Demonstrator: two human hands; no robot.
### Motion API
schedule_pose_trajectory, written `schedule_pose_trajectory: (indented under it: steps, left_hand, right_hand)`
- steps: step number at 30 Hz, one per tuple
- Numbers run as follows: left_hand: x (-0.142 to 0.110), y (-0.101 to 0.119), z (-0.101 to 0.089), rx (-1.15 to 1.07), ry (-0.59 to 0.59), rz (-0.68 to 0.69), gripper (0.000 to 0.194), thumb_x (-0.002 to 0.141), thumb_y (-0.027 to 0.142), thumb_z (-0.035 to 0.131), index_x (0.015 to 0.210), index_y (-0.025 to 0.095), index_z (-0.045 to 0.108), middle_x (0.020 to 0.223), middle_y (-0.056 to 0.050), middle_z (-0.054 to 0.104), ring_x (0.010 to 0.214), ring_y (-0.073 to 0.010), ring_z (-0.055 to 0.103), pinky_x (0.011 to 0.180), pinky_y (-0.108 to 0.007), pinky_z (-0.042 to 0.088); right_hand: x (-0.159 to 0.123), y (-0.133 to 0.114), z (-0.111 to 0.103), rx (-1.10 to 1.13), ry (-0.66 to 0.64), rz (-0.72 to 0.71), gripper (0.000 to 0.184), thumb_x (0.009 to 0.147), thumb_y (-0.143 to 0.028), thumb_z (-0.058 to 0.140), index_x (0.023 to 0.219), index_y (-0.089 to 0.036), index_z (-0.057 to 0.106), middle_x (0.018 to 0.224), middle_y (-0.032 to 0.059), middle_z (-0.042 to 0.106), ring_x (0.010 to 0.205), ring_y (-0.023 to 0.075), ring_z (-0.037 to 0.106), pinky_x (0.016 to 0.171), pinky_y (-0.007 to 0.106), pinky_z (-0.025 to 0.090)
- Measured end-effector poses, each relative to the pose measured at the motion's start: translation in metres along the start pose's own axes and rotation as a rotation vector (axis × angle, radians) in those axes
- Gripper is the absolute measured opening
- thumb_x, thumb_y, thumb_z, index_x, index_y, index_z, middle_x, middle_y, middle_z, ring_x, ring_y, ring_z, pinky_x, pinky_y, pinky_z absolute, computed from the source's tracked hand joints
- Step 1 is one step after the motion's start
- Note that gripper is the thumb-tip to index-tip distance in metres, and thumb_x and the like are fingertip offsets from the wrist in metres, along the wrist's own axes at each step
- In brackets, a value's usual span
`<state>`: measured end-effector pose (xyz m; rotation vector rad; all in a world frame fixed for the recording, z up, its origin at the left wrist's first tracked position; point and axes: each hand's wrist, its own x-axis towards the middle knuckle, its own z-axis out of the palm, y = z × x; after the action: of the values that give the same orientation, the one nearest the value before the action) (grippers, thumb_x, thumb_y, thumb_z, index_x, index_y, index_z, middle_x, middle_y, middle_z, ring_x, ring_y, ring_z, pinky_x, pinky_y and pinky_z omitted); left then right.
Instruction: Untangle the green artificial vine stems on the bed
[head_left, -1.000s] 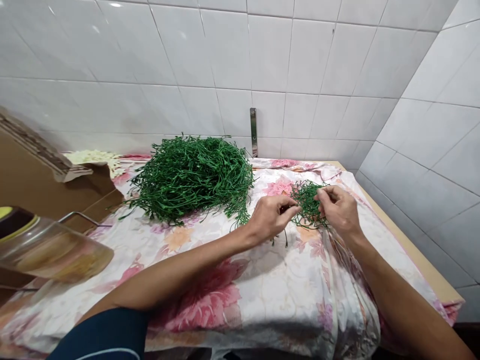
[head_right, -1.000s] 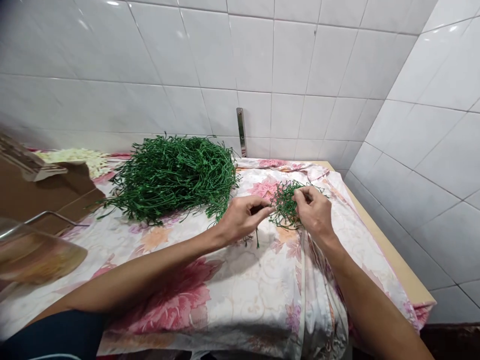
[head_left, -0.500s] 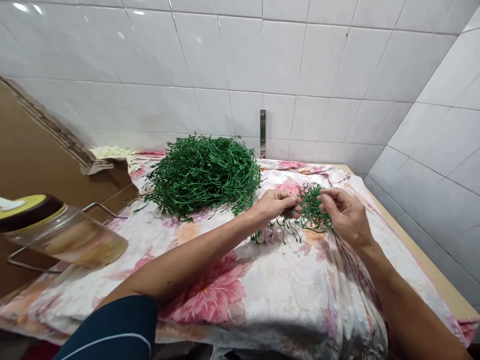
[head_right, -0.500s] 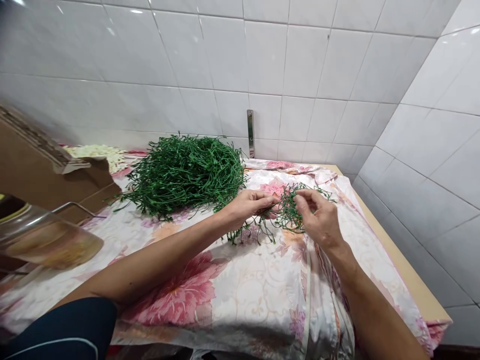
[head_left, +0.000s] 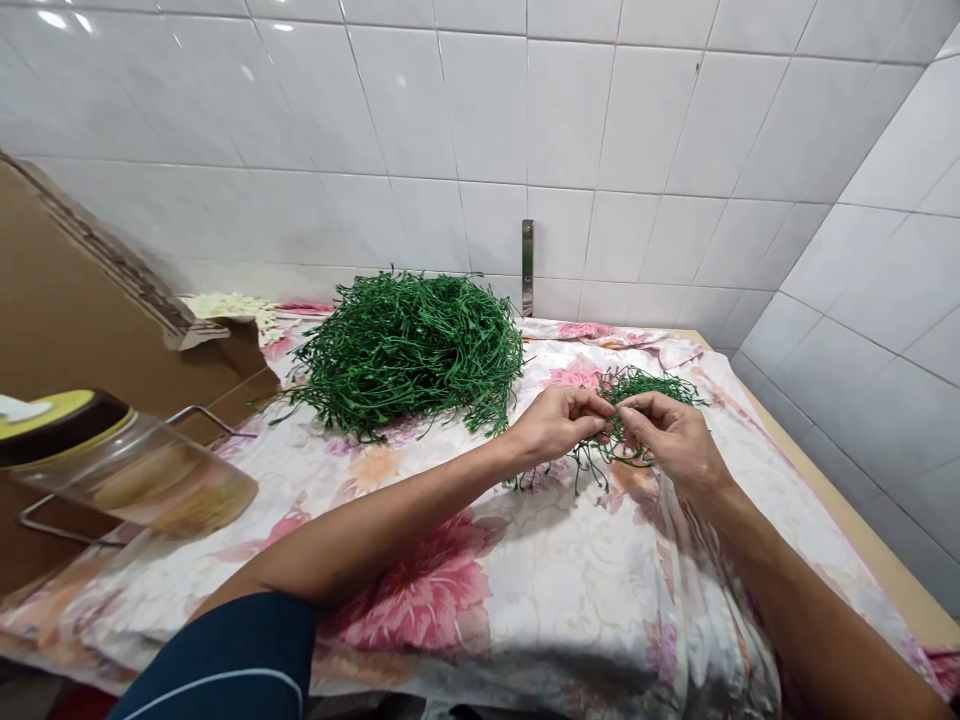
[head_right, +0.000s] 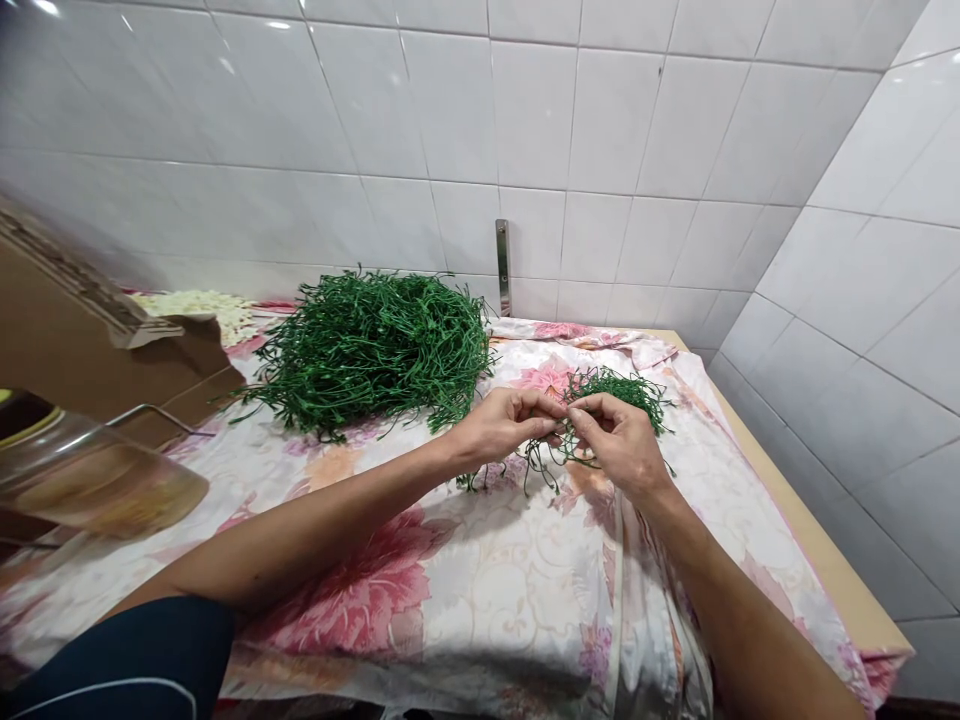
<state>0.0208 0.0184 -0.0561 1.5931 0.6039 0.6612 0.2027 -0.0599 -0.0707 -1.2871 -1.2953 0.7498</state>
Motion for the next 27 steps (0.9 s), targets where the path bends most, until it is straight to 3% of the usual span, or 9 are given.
schedule_pose_trajectory:
  steps: [4, 7, 10, 15, 19, 22, 25, 27]
  left_hand:
    - [-0.008, 0.013, -0.007, 0.474, 0.082, 0.238, 0.025, 0.089, 0.019, 0.061, 0.109, 0.016, 0.075, 0.094, -0.007, 0.076, 0.083, -0.0167, 0.068, 0.08, -0.03, 0.051]
    - [-0.013, 0.023, -0.013, 0.628, 0.111, 0.307, 0.031, 0.091, 0.019, 0.058, 0.118, 0.017, 0.073, 0.095, -0.007, 0.076, 0.083, -0.0167, 0.068, 0.08, -0.03, 0.049]
    - [-0.013, 0.027, -0.017, 0.645, 0.058, 0.301, 0.033, 0.089, 0.019, 0.061, 0.12, 0.018, 0.071, 0.096, -0.007, 0.076, 0.085, -0.017, 0.068, 0.079, -0.029, 0.048]
    - [-0.013, 0.029, -0.018, 0.651, -0.052, 0.266, 0.017, 0.086, 0.026, 0.065, 0.091, 0.017, 0.079, 0.076, -0.003, 0.072, 0.074, -0.017, 0.064, 0.071, -0.026, 0.045]
    - [-0.011, 0.029, -0.017, 0.557, -0.12, 0.197, 0.022, 0.086, 0.033, 0.065, 0.086, 0.015, 0.078, 0.072, -0.002, 0.069, 0.069, -0.0153, 0.059, 0.065, -0.025, 0.042]
    - [-0.008, 0.027, -0.017, 0.452, -0.118, 0.138, 0.024, 0.086, 0.033, 0.063, 0.082, 0.013, 0.076, 0.072, -0.003, 0.067, 0.067, -0.0138, 0.056, 0.064, -0.025, 0.04]
    - [-0.005, 0.026, -0.015, 0.32, -0.068, 0.095, 0.022, 0.084, 0.031, 0.064, 0.082, 0.011, 0.073, 0.072, -0.003, 0.065, 0.066, -0.0122, 0.053, 0.062, -0.024, 0.039]
    - [-0.005, 0.026, -0.014, 0.265, -0.027, 0.074, 0.021, 0.082, 0.031, 0.066, 0.082, 0.011, 0.072, 0.071, -0.002, 0.063, 0.063, -0.011, 0.051, 0.059, -0.024, 0.037]
  right_hand:
    - [-0.002, -0.008, -0.001, 0.011, 0.027, -0.07, 0.031, 0.087, -0.049, 0.072, 0.09, -0.018, 0.071, 0.065, 0.0005, 0.064, 0.06, 0.0146, 0.058, 0.056, 0.028, 0.05]
    - [-0.001, -0.01, -0.002, 0.053, 0.079, -0.083, 0.03, 0.086, -0.047, 0.073, 0.093, -0.018, 0.071, 0.067, 0.001, 0.065, 0.06, 0.0151, 0.06, 0.057, 0.028, 0.05]
    - [0.0, -0.008, -0.003, 0.099, 0.146, -0.072, 0.029, 0.085, -0.045, 0.075, 0.094, -0.018, 0.071, 0.066, 0.0005, 0.065, 0.059, 0.0147, 0.06, 0.055, 0.027, 0.05]
    - [0.0, -0.006, -0.003, 0.086, 0.196, -0.123, 0.025, 0.088, -0.041, 0.074, 0.097, -0.018, 0.072, 0.067, 0.0004, 0.067, 0.059, 0.0145, 0.061, 0.059, 0.028, 0.051]
    - [-0.004, -0.008, -0.001, 0.058, 0.172, -0.168, 0.023, 0.09, -0.038, 0.072, 0.099, -0.018, 0.072, 0.069, 0.0011, 0.067, 0.062, 0.0151, 0.062, 0.062, 0.029, 0.052]
    - [-0.005, -0.008, 0.001, 0.093, 0.139, -0.175, 0.027, 0.091, -0.039, 0.071, 0.109, -0.019, 0.068, 0.076, 0.0016, 0.068, 0.065, 0.0152, 0.064, 0.064, 0.03, 0.054]
    - [-0.005, -0.006, 0.004, 0.137, 0.068, -0.139, 0.043, 0.087, -0.04, 0.076, 0.122, -0.021, 0.06, 0.094, 0.0049, 0.072, 0.08, 0.0177, 0.069, 0.073, 0.032, 0.057]
    - [-0.004, -0.004, 0.006, 0.107, -0.003, -0.094, 0.045, 0.083, -0.042, 0.079, 0.117, -0.02, 0.061, 0.099, 0.0066, 0.073, 0.089, 0.0195, 0.069, 0.079, 0.033, 0.056]
